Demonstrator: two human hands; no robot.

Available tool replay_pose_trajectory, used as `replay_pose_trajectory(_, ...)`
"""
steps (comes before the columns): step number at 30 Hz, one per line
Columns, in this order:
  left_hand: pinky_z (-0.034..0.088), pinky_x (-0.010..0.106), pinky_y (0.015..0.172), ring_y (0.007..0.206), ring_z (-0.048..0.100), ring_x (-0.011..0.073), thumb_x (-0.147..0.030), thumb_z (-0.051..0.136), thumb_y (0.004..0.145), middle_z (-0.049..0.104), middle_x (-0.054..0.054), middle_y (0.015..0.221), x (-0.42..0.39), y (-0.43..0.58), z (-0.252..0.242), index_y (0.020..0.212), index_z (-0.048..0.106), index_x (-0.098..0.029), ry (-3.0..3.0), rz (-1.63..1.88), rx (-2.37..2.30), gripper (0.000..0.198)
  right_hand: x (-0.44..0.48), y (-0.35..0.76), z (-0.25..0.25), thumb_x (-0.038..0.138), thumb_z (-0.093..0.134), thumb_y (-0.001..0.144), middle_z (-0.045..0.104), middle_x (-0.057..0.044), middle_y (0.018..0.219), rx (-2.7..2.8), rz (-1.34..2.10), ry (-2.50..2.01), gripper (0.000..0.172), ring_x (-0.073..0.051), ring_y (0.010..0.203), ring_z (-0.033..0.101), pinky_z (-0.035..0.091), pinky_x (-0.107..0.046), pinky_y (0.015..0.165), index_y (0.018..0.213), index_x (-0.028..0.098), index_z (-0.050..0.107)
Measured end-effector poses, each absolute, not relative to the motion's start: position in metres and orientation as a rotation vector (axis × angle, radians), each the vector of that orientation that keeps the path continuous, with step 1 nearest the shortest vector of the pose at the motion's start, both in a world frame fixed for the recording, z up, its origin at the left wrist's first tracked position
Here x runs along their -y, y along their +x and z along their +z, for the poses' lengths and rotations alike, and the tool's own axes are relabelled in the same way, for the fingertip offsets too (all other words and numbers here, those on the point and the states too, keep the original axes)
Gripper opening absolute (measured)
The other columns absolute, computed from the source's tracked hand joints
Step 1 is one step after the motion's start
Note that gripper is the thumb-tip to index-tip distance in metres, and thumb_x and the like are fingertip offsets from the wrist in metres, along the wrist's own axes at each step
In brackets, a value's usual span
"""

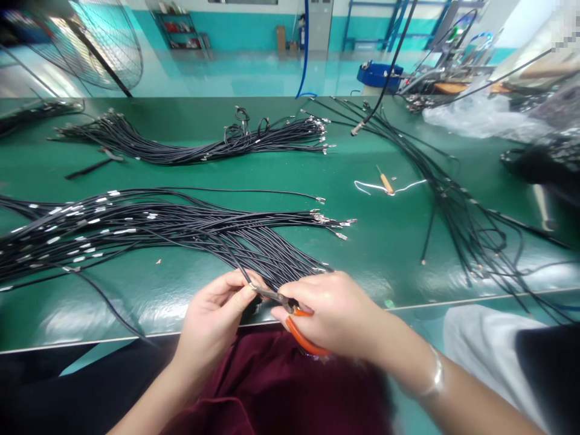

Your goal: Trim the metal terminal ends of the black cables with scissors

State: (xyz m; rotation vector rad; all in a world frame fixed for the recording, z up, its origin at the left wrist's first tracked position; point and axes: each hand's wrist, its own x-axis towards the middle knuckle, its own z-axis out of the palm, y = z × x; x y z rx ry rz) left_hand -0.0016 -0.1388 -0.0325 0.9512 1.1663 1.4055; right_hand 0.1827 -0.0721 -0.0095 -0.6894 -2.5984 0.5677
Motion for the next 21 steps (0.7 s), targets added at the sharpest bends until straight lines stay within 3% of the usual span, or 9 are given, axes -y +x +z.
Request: replay_pose_trajectory(21,0.049,0.023,0.073,0.072,0.061,0.0128,-0.02,0.069,0.079,0.067,0.001,0.073,0.1377,0.0079,-0.0257,0.074,0.067,-0.016,0.809,1.473,-1.177,0.006,0.074,0.1785,-0.015,0.03,0.047,0.093,0.059,0.001,0.058,2.624,0.492,-0.779,0.028,-0.01,0.052,0.053,0.034,-0.024,0.052,0.071,0.018,0.06)
